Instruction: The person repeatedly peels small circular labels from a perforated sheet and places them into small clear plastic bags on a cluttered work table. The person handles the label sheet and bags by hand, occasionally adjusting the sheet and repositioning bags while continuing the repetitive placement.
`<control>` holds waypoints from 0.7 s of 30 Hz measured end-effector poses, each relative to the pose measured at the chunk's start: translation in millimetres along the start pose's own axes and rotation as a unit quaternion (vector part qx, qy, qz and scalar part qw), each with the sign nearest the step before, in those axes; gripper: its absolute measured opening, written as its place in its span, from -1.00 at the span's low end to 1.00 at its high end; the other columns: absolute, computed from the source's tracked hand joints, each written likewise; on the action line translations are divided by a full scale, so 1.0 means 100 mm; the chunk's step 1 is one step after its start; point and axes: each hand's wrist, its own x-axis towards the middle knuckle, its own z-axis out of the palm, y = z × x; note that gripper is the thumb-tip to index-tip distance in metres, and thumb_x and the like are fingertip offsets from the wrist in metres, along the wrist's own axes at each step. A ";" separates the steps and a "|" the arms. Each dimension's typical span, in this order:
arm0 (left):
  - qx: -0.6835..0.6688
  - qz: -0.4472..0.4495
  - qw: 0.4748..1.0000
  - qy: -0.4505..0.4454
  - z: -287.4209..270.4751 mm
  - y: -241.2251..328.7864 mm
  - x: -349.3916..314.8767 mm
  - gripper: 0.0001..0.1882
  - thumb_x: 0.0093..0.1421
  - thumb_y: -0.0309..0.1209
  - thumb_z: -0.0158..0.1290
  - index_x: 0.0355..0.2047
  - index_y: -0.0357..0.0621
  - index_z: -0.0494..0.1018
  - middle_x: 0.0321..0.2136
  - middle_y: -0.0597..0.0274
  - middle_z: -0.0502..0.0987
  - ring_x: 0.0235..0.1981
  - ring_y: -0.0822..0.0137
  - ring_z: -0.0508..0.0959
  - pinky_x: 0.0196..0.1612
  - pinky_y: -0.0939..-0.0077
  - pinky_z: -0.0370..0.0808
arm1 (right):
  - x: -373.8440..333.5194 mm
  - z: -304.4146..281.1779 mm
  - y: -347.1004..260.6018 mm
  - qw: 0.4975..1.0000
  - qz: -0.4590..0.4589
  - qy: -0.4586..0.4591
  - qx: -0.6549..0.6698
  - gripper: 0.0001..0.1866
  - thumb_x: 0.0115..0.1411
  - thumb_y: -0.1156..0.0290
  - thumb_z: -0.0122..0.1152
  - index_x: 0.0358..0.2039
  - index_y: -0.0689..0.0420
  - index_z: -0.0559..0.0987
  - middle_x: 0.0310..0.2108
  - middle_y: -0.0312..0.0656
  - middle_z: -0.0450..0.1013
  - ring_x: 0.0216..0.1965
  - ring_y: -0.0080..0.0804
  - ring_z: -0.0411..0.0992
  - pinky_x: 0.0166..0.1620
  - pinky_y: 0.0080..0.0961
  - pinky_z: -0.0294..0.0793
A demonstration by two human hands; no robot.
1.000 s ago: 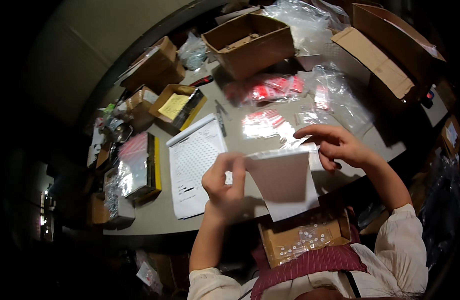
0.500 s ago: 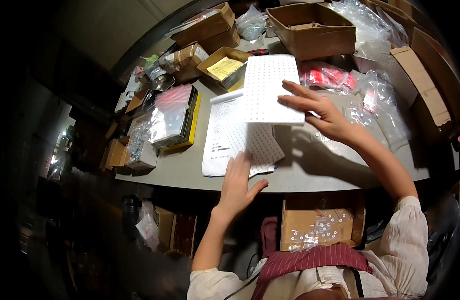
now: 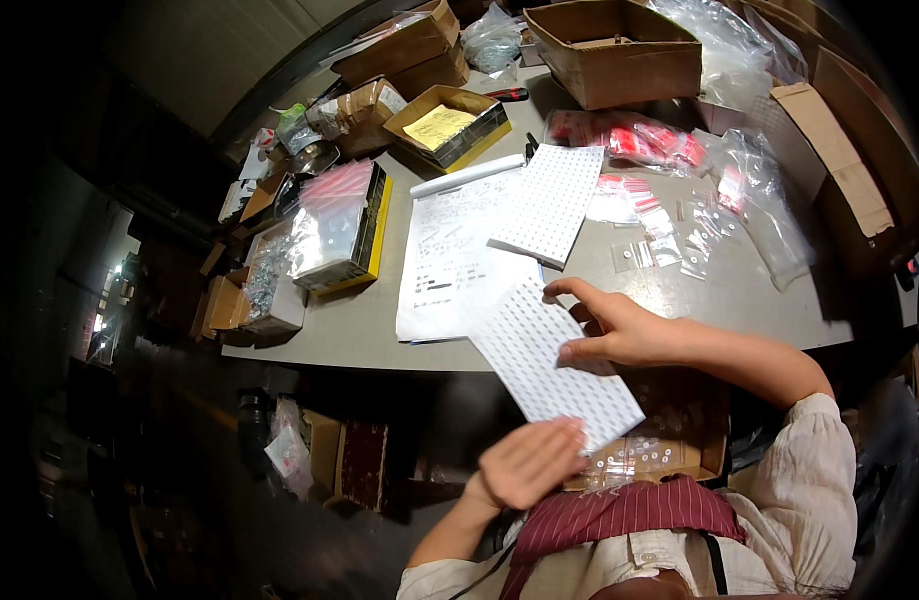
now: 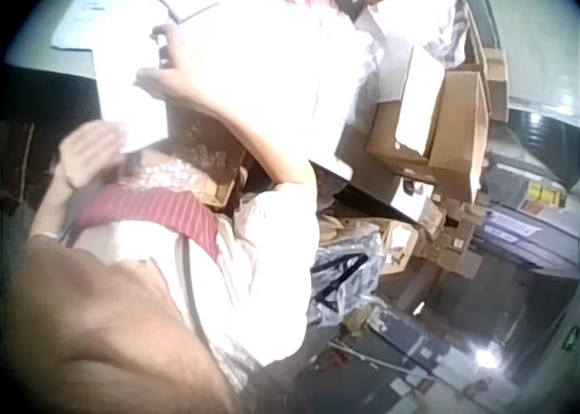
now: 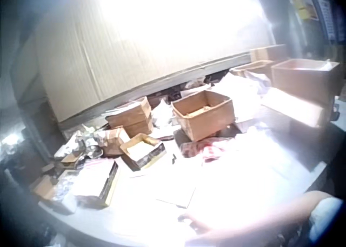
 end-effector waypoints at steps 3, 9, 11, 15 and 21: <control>-0.030 -0.012 0.998 -0.052 0.14 0.07 0.00 -0.60 0.29 -0.18 0.25 -0.08 -0.31 0.66 0.02 -0.02 0.66 0.13 0.15 0.62 0.26 0.26 0.44 | -0.06 0.10 0.21 0.994 -0.079 0.061 0.047 -0.22 0.21 0.48 0.36 0.37 0.12 0.18 -0.14 -0.07 0.52 -0.15 -0.35 0.53 -0.03 -0.40 0.54; -0.454 -0.438 0.740 0.234 -0.03 -0.27 -0.17 0.01 0.41 0.18 -0.02 0.46 -0.49 -0.06 0.42 -0.31 0.16 0.46 -0.04 0.21 0.46 0.10 0.13 | -0.59 0.36 -0.01 0.941 -0.126 0.126 0.288 -0.23 0.24 0.62 0.27 0.40 0.18 0.12 -0.01 -0.13 0.44 -0.07 -0.44 0.48 -0.01 -0.45 0.54; -0.573 -0.435 0.675 0.164 -0.19 -0.32 0.03 -0.09 0.43 0.02 0.05 0.43 -0.48 -0.04 0.36 -0.24 0.24 0.37 0.04 0.34 0.36 0.20 0.34 | -0.67 0.53 0.05 0.955 -0.150 0.114 0.229 -0.23 0.27 0.57 0.29 0.41 0.18 0.11 -0.09 -0.16 0.47 -0.12 -0.50 0.48 -0.07 -0.49 0.51; -0.576 -0.474 0.650 0.146 -0.27 -0.29 0.31 -0.46 0.37 -0.46 0.07 0.27 -0.50 0.26 0.17 -0.12 0.50 0.16 0.17 0.55 0.26 0.27 0.43 | -0.78 0.53 -0.04 0.969 -0.217 0.122 -0.005 -0.27 0.30 0.43 0.30 0.40 0.20 0.18 -0.17 0.03 0.50 -0.25 -0.21 0.55 -0.20 -0.35 0.53; -0.580 -0.457 0.673 0.051 -0.33 -0.21 0.67 -0.59 0.43 -0.47 0.00 0.23 -0.42 0.36 0.09 0.02 0.56 0.10 0.29 0.56 0.20 0.36 0.44 | -1.02 -0.03 -0.45 0.804 -0.341 0.334 -0.354 -0.35 0.10 0.52 0.38 0.24 0.24 0.45 0.18 0.12 0.44 0.13 0.10 0.48 0.23 -0.09 0.44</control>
